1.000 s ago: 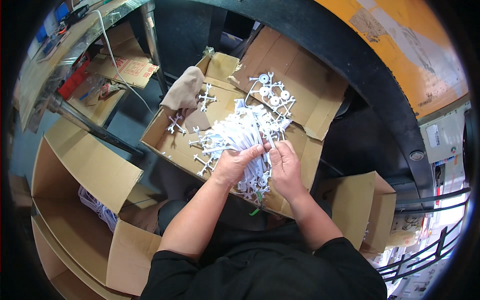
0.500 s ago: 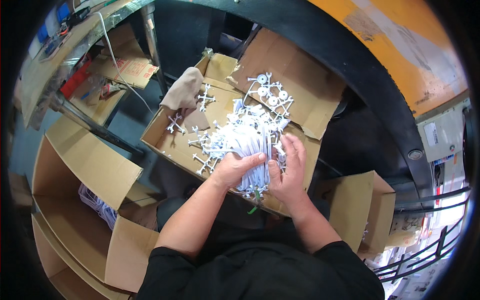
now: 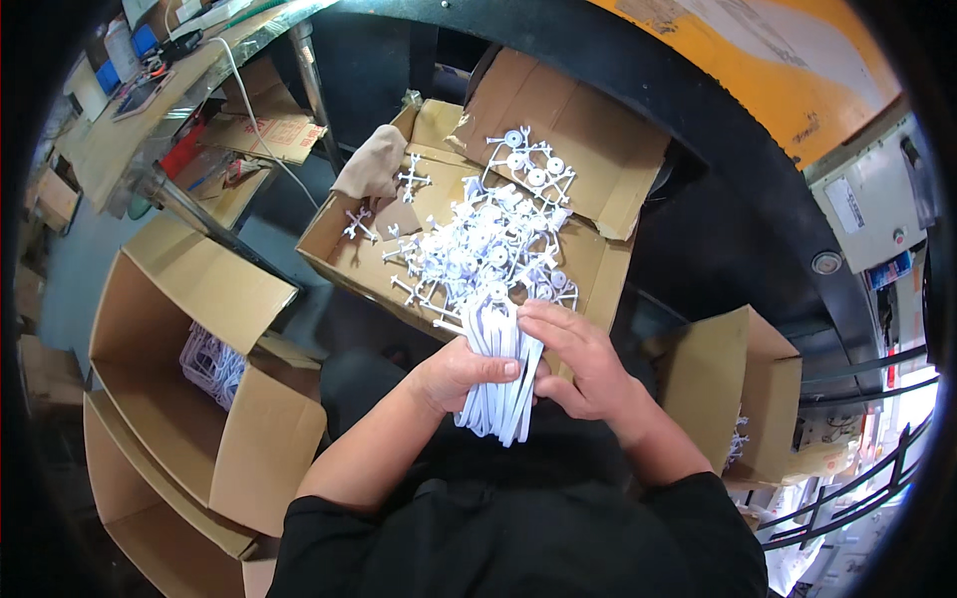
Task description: The person sorts white plastic components and trims excess runner material from them using side cutters.
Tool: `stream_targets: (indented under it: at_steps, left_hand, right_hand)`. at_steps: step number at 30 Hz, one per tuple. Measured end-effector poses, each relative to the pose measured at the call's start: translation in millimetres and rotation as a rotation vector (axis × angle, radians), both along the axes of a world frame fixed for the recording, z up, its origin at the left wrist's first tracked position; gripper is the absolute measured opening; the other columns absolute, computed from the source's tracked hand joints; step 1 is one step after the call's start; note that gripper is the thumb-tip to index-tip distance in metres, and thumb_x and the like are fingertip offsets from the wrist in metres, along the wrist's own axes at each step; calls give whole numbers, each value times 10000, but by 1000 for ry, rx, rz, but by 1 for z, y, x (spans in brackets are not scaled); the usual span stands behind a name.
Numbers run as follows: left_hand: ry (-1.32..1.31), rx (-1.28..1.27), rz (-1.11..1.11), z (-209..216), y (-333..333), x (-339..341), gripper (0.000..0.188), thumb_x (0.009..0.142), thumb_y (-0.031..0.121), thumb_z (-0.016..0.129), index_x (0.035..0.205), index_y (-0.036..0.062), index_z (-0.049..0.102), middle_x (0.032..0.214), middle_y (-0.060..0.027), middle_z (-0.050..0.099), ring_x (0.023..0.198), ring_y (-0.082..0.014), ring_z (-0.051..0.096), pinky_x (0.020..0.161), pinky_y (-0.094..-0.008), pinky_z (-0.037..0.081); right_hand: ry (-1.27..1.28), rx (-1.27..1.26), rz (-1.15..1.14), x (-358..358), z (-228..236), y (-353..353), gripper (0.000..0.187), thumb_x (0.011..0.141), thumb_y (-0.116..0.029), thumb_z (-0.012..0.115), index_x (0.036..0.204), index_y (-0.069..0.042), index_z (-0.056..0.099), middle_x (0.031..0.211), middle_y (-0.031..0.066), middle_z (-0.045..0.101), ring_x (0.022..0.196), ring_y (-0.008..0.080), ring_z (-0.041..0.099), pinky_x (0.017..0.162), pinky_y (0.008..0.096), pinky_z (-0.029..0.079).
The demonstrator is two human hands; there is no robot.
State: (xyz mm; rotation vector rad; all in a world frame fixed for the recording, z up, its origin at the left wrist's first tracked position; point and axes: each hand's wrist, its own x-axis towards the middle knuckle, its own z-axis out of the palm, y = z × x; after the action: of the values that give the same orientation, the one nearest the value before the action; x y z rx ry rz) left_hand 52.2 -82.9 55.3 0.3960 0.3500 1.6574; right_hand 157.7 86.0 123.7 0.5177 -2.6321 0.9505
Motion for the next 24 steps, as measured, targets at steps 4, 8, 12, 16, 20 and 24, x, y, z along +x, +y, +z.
stream_targets:
  at_steps: [4, 8, 12, 16, 20, 24]
  left_hand:
    - [92, -2, -88, 23, -30, 24, 429, 792, 104, 730, 1157, -26, 545, 985, -143, 663, 909, -252, 666, 824, -383, 540]
    - [138, 31, -329, 37, -46, 44, 536, 776, 60, 708, 1243, -73, 480, 1077, -217, 638, 1027, -325, 636, 894, -410, 515]
    - [121, 49, -452, 43, -52, 63, 643, 776, 145, 707, 1298, -96, 419, 1137, -247, 606, 1062, -353, 618, 903, -410, 511]
    - [-112, 64, -355, 37, -71, 77, 640, 782, 155, 685, 1287, -126, 409, 1139, -280, 594, 1042, -381, 622, 888, -448, 523]
    - [-37, 14, -393, 41, -67, 88, 550, 787, 195, 695, 1219, -76, 489, 964, -211, 626, 883, -293, 665, 759, -409, 576]
    - [102, -27, -503, 56, -62, 93, 412, 773, 220, 708, 1070, -40, 590, 805, -152, 630, 692, -233, 655, 612, -365, 577]
  right_hand:
    - [-189, -42, 162, 17, 35, 0, 974, 674, -366, 802, 1420, 10, 302, 1459, 235, 301, 1357, 377, 312, 1097, 425, 295]
    - [-258, 43, 286, 24, 46, -18, 942, 618, -122, 781, 1416, 15, 301, 1448, 239, 326, 1364, 375, 308, 1122, 419, 266]
    - [-268, 75, 400, 28, 49, -36, 876, 598, -54, 736, 1382, 9, 350, 1376, 239, 419, 1324, 376, 366, 1102, 431, 299]
    - [-140, -59, 396, 39, 24, -45, 753, 597, -73, 748, 1281, -15, 438, 1265, 208, 506, 1189, 392, 487, 1012, 448, 391]
    - [-223, -110, 456, 39, 24, -40, 688, 607, -138, 784, 1224, -43, 495, 1279, 221, 503, 1160, 404, 518, 968, 440, 429]
    - [-245, -169, 477, 38, 27, -45, 666, 629, -226, 806, 1204, -39, 527, 1335, 233, 480, 1223, 397, 488, 1015, 425, 393]
